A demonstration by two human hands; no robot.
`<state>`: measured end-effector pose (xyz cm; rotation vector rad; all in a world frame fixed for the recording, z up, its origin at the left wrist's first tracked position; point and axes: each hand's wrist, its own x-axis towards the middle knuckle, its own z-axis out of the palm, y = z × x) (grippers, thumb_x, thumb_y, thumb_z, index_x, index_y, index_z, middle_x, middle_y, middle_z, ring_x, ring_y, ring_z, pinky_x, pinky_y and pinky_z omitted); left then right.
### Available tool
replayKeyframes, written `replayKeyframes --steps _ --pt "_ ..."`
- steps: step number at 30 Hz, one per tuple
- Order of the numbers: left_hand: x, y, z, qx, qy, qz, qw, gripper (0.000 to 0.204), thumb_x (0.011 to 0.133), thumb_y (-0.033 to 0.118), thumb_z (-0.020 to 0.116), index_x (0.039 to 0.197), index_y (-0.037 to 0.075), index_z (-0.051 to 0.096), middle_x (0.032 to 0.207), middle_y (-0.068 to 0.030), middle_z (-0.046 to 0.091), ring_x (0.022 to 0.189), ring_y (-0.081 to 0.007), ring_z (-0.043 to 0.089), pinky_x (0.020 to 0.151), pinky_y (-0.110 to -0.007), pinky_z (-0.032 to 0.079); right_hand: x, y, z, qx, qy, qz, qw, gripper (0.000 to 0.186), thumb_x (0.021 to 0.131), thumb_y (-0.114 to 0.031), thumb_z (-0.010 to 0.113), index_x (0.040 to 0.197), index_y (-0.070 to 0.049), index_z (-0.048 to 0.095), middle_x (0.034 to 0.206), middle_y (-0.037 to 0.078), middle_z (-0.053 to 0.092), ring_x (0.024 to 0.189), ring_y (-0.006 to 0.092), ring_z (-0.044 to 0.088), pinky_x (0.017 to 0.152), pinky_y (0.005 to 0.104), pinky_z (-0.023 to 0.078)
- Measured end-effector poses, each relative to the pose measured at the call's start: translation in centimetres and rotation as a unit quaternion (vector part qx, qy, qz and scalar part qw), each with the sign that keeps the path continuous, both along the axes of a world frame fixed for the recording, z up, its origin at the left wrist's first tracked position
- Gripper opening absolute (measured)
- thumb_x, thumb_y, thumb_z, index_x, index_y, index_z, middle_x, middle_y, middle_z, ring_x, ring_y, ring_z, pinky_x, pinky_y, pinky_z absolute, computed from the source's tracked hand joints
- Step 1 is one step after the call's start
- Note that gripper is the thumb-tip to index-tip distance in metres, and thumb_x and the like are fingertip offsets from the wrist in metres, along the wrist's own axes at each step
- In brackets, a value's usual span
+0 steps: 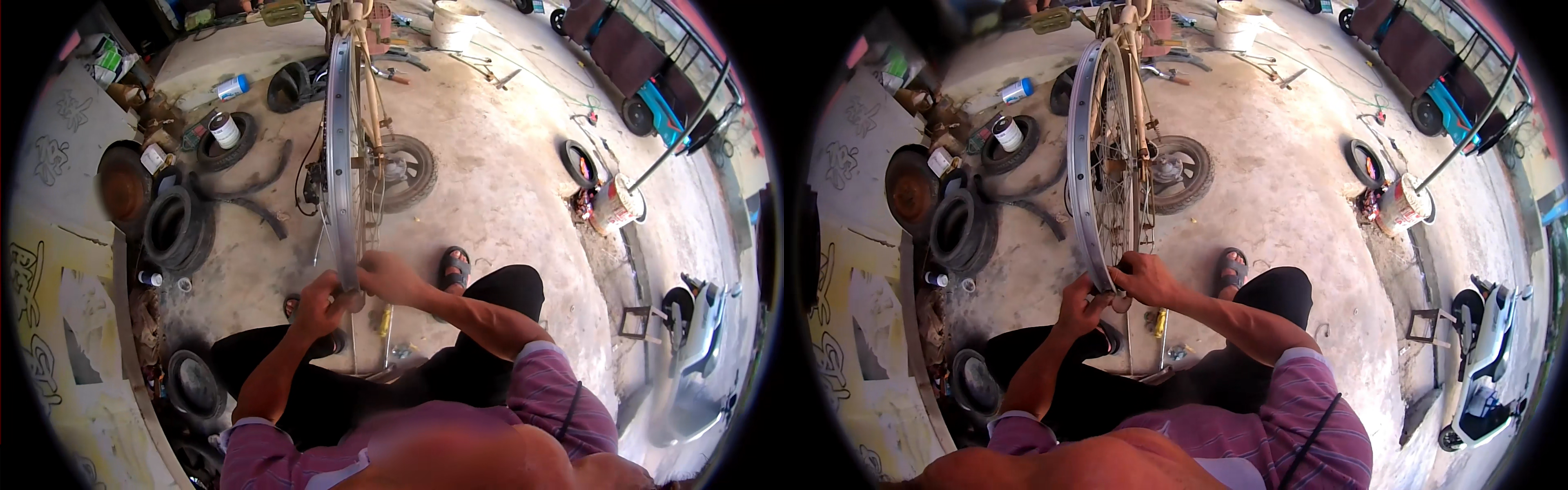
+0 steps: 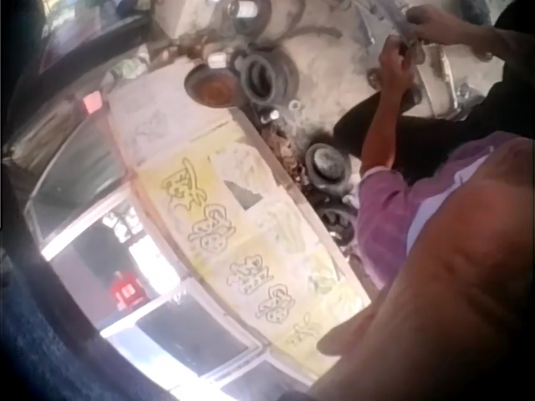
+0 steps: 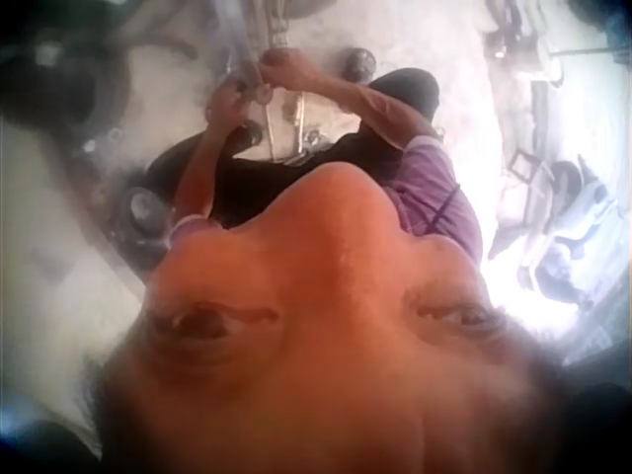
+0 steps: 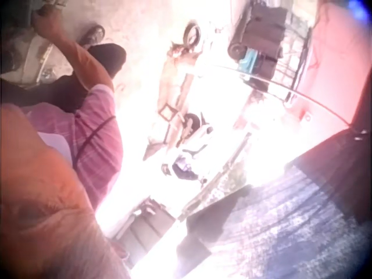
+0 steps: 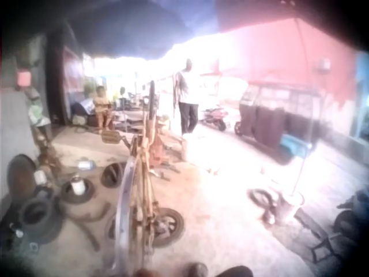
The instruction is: The person is replacing spokes on a bicycle wheel by inserting them through the hub and threading them into the rim by hand.
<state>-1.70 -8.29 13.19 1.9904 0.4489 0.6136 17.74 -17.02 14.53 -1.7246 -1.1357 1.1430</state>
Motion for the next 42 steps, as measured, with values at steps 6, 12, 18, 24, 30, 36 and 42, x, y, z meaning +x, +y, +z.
replayKeyframes --steps 6,12,18,24,30,36,42 --pt "0.1 0.4 0.7 0.025 0.02 -0.017 0.999 0.026 0.086 0.008 0.072 0.111 0.004 0.064 0.088 -0.0095 0.067 0.073 -0.0196 0.065 0.069 -0.033 0.053 0.0 0.1 -0.2 0.006 -0.043 -0.006 0.999 0.062 0.091 -0.056 0.061 0.089 0.006 0.064 0.078 0.025 0.066 0.075 0.0414 0.066 0.068 0.0463 0.052" --pt "-0.3 0.7 0.4 0.031 0.026 -0.033 0.999 0.02 0.088 0.013 0.074 0.103 0.004 0.065 0.083 -0.0099 0.065 0.068 -0.02 0.065 0.065 -0.033 0.052 0.0 -0.1 -0.4 -0.019 -0.007 -0.01 1.0 0.065 0.087 -0.059 0.064 0.1 0.005 0.067 0.084 0.022 0.07 0.079 0.0352 0.07 0.072 0.0441 0.053" --pt "-0.5 1.9 -0.7 -0.237 -0.028 -0.082 0.968 0.02 0.094 0.015 0.07 0.11 0.003 0.066 0.088 -0.0021 0.066 0.077 -0.0132 0.063 0.072 -0.03 0.051 0.7 -0.7 -0.1 -0.052 0.106 0.006 0.993 0.058 0.095 -0.053 0.063 0.105 0.004 0.067 0.088 0.013 0.071 0.077 0.0182 0.067 0.068 0.0341 0.053" --pt "0.0 3.2 -3.1 -0.364 -0.023 -0.06 0.929 0.02 0.1 0.013 0.062 0.115 0.001 0.066 0.094 -0.0026 0.067 0.083 -0.0125 0.063 0.075 -0.028 0.052 0.7 -1.2 0.1 -0.022 0.209 0.015 0.978 0.049 0.098 -0.043 0.064 0.112 0.004 0.064 0.095 0.009 0.069 0.083 0.0138 0.063 0.072 0.0301 0.052" --pt "1.4 2.2 -0.8 -0.232 0.062 -0.037 0.97 0.021 0.1 0.005 0.058 0.118 -0.002 0.064 0.098 -0.0058 0.071 0.089 -0.0137 0.067 0.079 -0.029 0.054 0.8 -1.4 -2.4 0.041 0.13 -0.02 0.99 0.044 0.095 -0.033 0.071 0.116 0.004 0.062 0.102 0.011 0.07 0.092 0.0193 0.066 0.082 0.0332 0.055" --pt "1.0 1.6 -0.7 -0.228 0.038 -0.014 0.973 0.023 0.099 0.0 0.055 0.12 -0.003 0.064 0.103 -0.0068 0.072 0.093 -0.0136 0.068 0.083 -0.028 0.054 -0.2 -2.1 -2.5 0.15 0.087 -0.006 0.985 0.054 0.091 -0.03 0.073 0.13 0.003 0.057 0.105 0.015 0.07 0.101 0.0271 0.068 0.091 0.0364 0.054" --pt "0.7 1.4 -1.0 -0.296 -0.009 -0.014 0.955 0.025 0.099 -0.002 0.053 0.121 -0.003 0.065 0.106 -0.0054 0.07 0.096 -0.013 0.066 0.086 -0.028 0.053 2.4 -1.1 -0.5 0.169 0.059 0.18 0.967 0.06 0.087 -0.036 0.075 0.132 0.0 0.057 0.104 0.018 0.066 0.104 0.0301 0.066 0.092 0.0389 0.052"
